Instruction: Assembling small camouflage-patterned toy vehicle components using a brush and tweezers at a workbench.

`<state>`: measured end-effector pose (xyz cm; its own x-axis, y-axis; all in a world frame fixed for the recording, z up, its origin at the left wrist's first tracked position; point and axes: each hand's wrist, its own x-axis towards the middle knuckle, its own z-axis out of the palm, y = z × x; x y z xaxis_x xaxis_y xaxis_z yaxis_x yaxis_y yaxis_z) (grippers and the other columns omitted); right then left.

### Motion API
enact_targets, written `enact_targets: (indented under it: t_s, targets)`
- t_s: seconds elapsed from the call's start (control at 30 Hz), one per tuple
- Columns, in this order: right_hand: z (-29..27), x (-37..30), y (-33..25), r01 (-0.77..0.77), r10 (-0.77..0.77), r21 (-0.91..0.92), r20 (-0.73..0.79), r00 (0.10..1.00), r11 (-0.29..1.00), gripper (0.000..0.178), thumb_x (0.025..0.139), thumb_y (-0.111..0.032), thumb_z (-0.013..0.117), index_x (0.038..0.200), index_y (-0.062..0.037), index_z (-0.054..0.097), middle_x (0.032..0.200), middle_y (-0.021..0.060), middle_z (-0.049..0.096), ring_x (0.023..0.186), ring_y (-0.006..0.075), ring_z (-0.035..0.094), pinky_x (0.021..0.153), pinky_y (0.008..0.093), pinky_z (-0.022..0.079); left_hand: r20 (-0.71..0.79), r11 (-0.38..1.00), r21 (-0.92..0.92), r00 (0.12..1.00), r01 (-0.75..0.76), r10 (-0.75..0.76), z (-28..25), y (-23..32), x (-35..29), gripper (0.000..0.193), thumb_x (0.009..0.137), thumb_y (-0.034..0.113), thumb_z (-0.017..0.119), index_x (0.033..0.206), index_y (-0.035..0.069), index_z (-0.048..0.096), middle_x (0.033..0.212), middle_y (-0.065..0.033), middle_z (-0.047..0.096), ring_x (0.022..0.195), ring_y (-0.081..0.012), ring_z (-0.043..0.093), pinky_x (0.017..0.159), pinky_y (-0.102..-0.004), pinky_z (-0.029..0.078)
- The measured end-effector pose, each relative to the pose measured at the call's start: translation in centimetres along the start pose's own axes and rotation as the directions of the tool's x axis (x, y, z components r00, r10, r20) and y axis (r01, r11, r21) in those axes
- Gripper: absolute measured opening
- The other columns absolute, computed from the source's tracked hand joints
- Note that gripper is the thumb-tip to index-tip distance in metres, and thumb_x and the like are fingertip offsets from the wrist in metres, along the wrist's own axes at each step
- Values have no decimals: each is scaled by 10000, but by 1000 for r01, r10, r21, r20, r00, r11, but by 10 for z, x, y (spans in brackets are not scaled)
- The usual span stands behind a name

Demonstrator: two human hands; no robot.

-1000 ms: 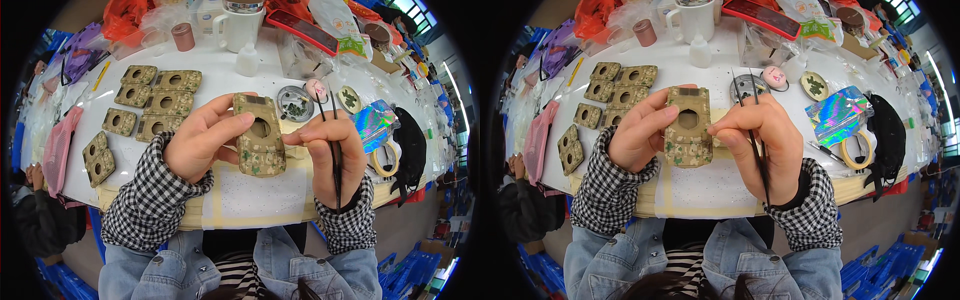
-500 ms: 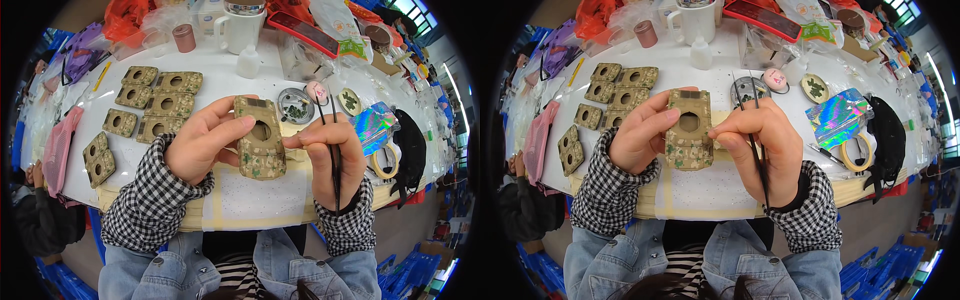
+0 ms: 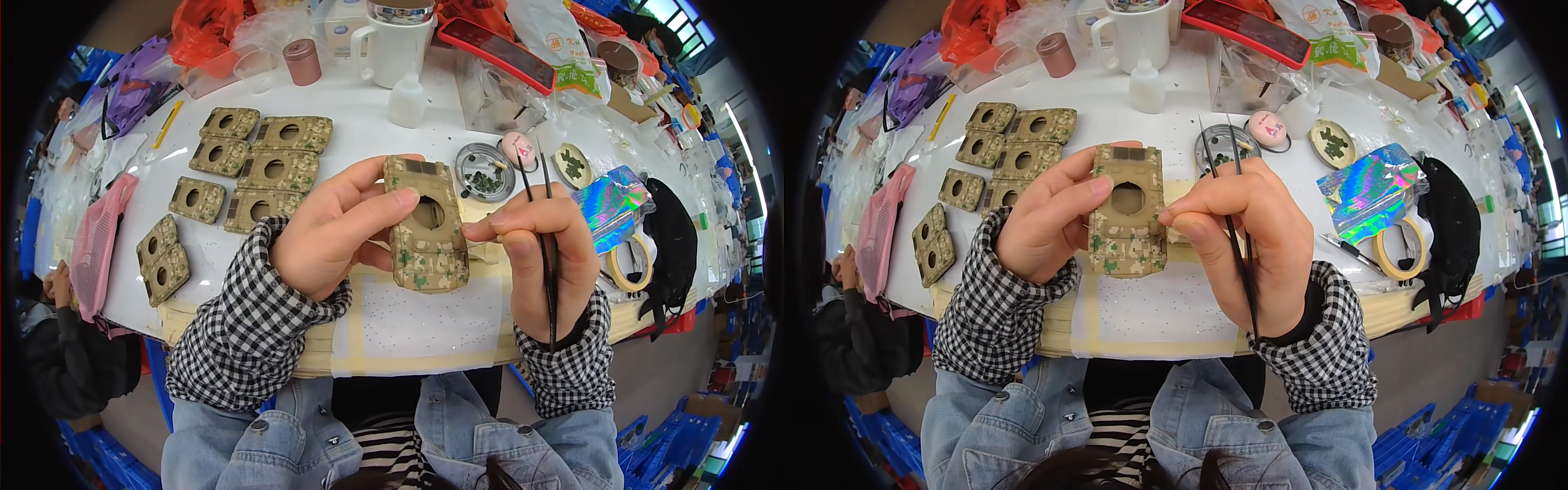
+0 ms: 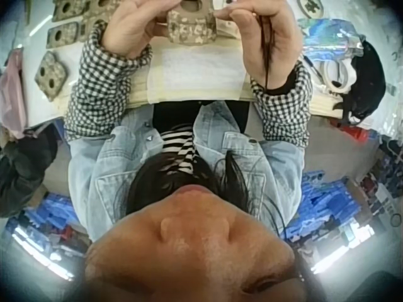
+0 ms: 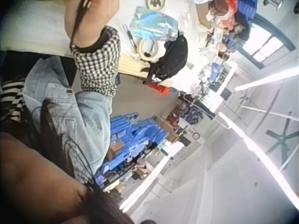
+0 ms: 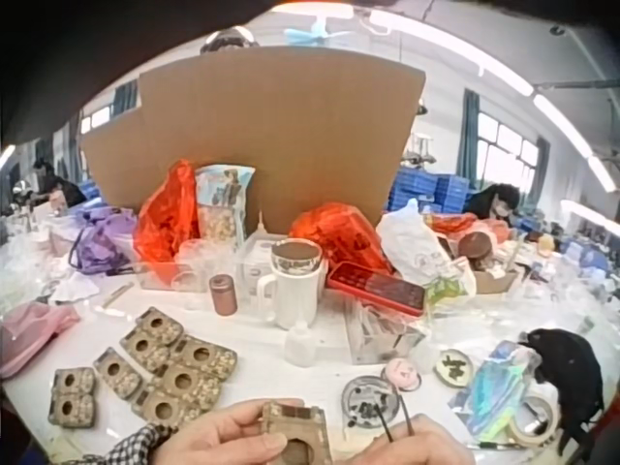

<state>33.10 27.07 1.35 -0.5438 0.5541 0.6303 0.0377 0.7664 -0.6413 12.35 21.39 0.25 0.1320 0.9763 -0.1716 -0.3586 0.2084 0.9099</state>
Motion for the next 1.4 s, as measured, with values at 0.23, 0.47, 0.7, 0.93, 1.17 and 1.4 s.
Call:
enact_targets:
  t_s: [0.23,0.47,0.7,0.93,1.17,1.4]
  targets:
    - [5,-5,-6,-236,321,432,-136,937,871,116,977,-86,484,960,25,515,888,89,623,819,114,588,792,234,463,38,999,-41,999,-6,7,-6,-4,4,452,947,235,529,1334,25,424,1095,-74,627,881,-108,646,662,-223,562]
    - [-11,1,14,-71,43,-331,-91,995,941,57,841,-4,640,837,-3,583,792,102,597,709,209,583,653,296,456,66,978,-203,997,51,-38,-15,-7,9,506,936,153,440,1390,-36,323,1241,-200,548,1128,-250,581,915,-357,514]
    - [-5,0,17,-35,63,-480,42,997,877,131,748,-35,709,813,-26,595,760,102,568,760,290,556,662,363,452,77,945,-316,995,90,-69,-13,-5,9,513,924,147,412,1390,-45,321,1286,-242,511,1183,-290,543,922,-387,514]
    - [-7,-1,21,24,41,-490,121,992,872,145,744,-54,719,839,-24,615,767,107,574,782,295,558,689,371,459,100,945,-312,992,103,-75,-16,-7,10,506,928,144,401,1391,-43,320,1285,-241,513,1187,-290,540,927,-382,510]
    - [-12,1,17,-47,41,-466,-23,999,884,174,776,-73,717,922,-8,648,839,120,640,828,278,590,747,347,470,108,970,-238,994,52,-27,-15,-8,10,525,971,195,447,1420,-10,270,1316,-193,490,1185,-244,541,958,-385,495]
    - [-16,0,34,-120,56,-342,-191,980,932,113,848,-65,654,945,-8,656,828,112,647,791,248,595,747,318,460,-14,978,-150,990,-144,144,-21,3,5,600,965,296,506,1429,13,252,1334,-159,455,1169,-234,548,930,-355,527]
